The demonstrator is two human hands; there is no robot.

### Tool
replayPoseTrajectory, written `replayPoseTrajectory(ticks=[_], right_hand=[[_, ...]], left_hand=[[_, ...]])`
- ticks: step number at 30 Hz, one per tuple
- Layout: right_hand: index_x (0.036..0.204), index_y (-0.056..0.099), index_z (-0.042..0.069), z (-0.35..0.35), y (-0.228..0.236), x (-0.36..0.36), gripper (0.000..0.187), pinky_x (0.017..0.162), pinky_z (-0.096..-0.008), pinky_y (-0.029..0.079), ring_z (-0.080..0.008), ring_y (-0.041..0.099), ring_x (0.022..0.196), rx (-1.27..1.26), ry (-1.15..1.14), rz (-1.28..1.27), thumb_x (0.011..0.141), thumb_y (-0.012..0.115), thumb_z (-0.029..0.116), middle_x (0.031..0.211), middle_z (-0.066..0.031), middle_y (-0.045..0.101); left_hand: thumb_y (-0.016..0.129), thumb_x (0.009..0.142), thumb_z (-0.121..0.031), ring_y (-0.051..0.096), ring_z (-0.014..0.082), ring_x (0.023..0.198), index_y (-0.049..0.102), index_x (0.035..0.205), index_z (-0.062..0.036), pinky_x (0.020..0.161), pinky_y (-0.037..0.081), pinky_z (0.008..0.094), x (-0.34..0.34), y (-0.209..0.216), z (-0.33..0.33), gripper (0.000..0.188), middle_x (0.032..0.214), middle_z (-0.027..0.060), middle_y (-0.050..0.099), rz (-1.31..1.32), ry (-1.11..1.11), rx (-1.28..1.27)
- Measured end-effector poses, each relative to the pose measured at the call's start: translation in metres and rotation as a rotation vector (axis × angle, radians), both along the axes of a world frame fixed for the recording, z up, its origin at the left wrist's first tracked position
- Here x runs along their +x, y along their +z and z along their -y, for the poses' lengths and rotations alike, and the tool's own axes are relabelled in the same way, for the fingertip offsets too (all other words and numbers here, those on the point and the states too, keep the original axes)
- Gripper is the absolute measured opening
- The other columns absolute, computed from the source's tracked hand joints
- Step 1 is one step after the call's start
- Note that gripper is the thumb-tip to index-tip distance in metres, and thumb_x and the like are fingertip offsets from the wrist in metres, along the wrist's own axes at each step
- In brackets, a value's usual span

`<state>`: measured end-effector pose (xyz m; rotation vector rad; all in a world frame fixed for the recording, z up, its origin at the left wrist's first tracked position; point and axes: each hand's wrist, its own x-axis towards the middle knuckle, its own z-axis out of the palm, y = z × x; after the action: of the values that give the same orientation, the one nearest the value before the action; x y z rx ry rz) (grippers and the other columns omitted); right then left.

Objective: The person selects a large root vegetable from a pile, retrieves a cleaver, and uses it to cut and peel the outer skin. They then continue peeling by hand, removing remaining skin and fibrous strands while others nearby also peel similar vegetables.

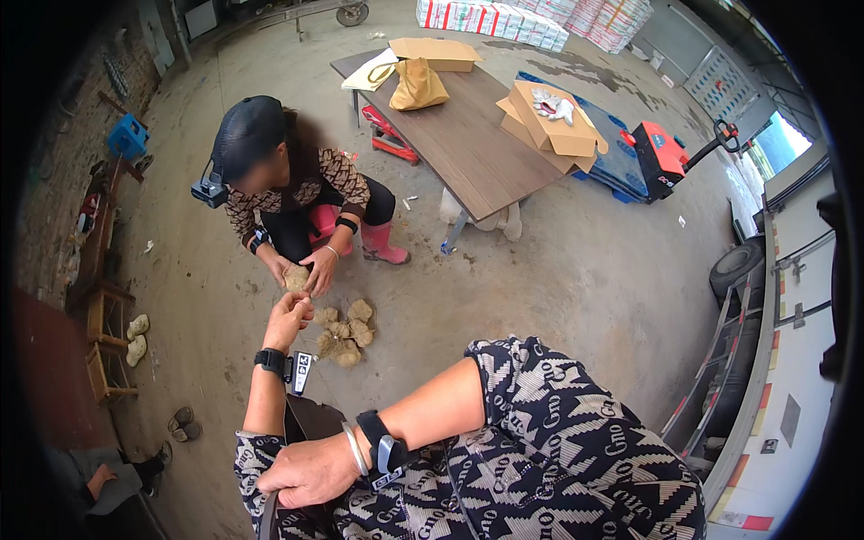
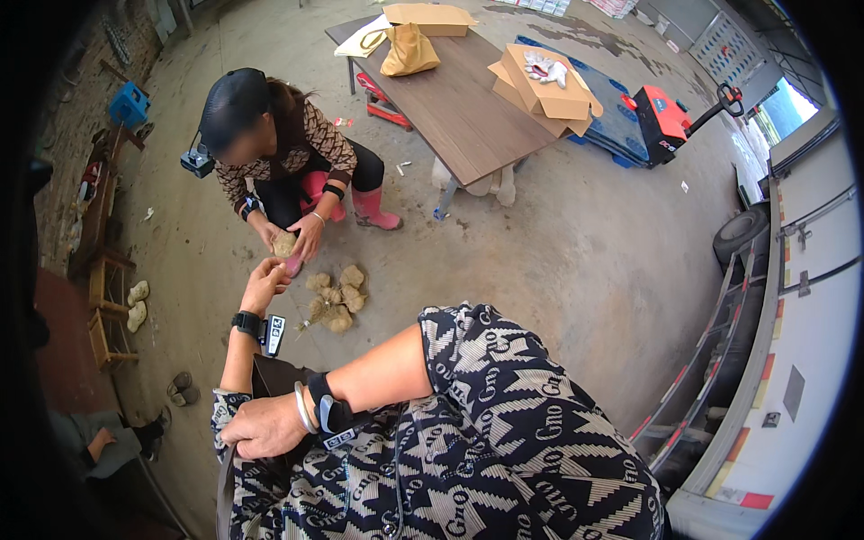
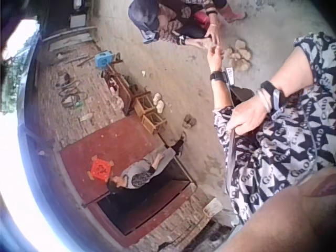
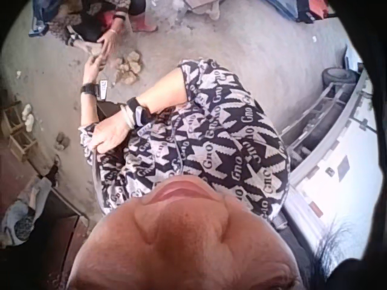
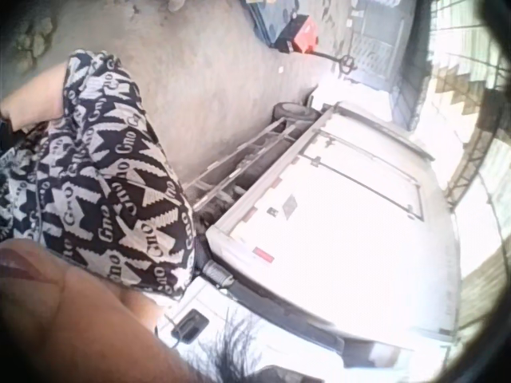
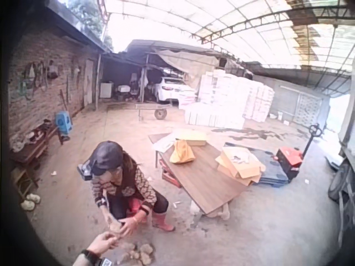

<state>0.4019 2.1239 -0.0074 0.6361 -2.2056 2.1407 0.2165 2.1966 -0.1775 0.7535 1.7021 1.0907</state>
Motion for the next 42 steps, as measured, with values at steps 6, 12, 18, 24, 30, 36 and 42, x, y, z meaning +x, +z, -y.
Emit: replayPoseTrajectory(ticks=[6,12,18,24,30,36,42], right_hand=[[0.095,0.056,-0.005,-0.084,-0.011,0.075,0.02,0.074,-0.0407,0.048,-0.0322,0.063,0.077,-0.065,-0.359,0.207,0.089,0.05,0.013,0.082,-0.0223,0.063],[0.086,0.055,-0.005,-0.183,-0.028,0.128,0.019,0.068,-0.0428,0.047,-0.0388,0.061,0.076,0.088,-0.844,0.173,0.087,0.053,0.015,0.078,-0.0231,0.061],[0.084,0.054,-0.005,-0.322,-0.021,0.172,0.016,0.061,-0.039,0.046,-0.0283,0.058,0.063,0.067,-1.239,0.18,0.085,0.05,0.011,0.065,-0.0176,0.055],[0.086,0.052,0.003,-0.441,0.048,0.206,0.016,0.045,-0.0203,0.032,-0.0049,0.037,0.049,-0.048,-1.429,0.221,0.094,0.041,0.012,0.062,-0.0005,0.049],[0.095,0.052,-0.001,-0.586,0.13,0.233,0.019,0.045,-0.0217,0.036,-0.0059,0.035,0.048,-0.033,-1.654,0.037,0.094,0.038,0.011,0.083,-0.0147,0.067],[0.101,0.052,-0.001,-0.725,0.147,0.242,0.019,0.048,-0.021,0.032,-0.0054,0.03,0.048,0.08,-1.629,-0.098,0.097,0.037,0.01,0.095,-0.0194,0.069],[0.1,0.052,0.002,-0.859,0.101,0.268,0.018,0.042,-0.0209,0.028,-0.004,0.03,0.046,0.132,-1.498,-0.123,0.096,0.041,0.016,0.097,-0.0171,0.07]], left_hand=[[0.058,0.089,-0.023,0.059,0.0109,0.071,0.057,0.11,-0.0015,0.061,0.046,0.0254,0.07,-0.013,-0.089,0.03,0.088,0.004,0.064,-0.172,-0.047,-0.029],[0.062,0.086,-0.022,0.065,0.0188,0.077,0.057,0.112,0.0012,0.071,0.051,0.0316,0.153,-0.031,-0.172,0.035,0.086,0.0126,0.067,-0.284,-0.109,0.062],[0.057,0.092,-0.017,0.061,0.0224,0.097,0.054,0.116,0.0003,0.083,0.047,0.0322,0.212,0.012,-0.232,0.03,0.107,0.0167,0.063,-0.47,-0.412,0.487],[0.055,0.09,-0.011,0.051,0.0343,0.116,0.044,0.13,0.0005,0.098,0.041,0.0396,0.293,0.118,-0.251,0.043,0.124,0.0207,0.052,-0.314,-0.488,0.726],[0.057,0.089,-0.013,0.049,0.0339,0.12,0.042,0.134,-0.0014,0.1,0.041,0.0401,0.261,0.121,-0.284,0.049,0.126,0.0185,0.052,-0.343,-0.59,0.687],[0.057,0.092,-0.015,0.059,0.022,0.106,0.042,0.135,-0.0046,0.089,0.049,0.0345,0.179,0.017,-0.277,0.046,0.115,0.0141,0.06,-0.225,-0.161,0.097],[0.059,0.089,-0.018,0.064,0.0233,0.092,0.045,0.132,-0.003,0.083,0.051,0.035,0.185,-0.055,-0.188,0.048,0.101,0.0138,0.066,-0.343,0.374,-0.281]])
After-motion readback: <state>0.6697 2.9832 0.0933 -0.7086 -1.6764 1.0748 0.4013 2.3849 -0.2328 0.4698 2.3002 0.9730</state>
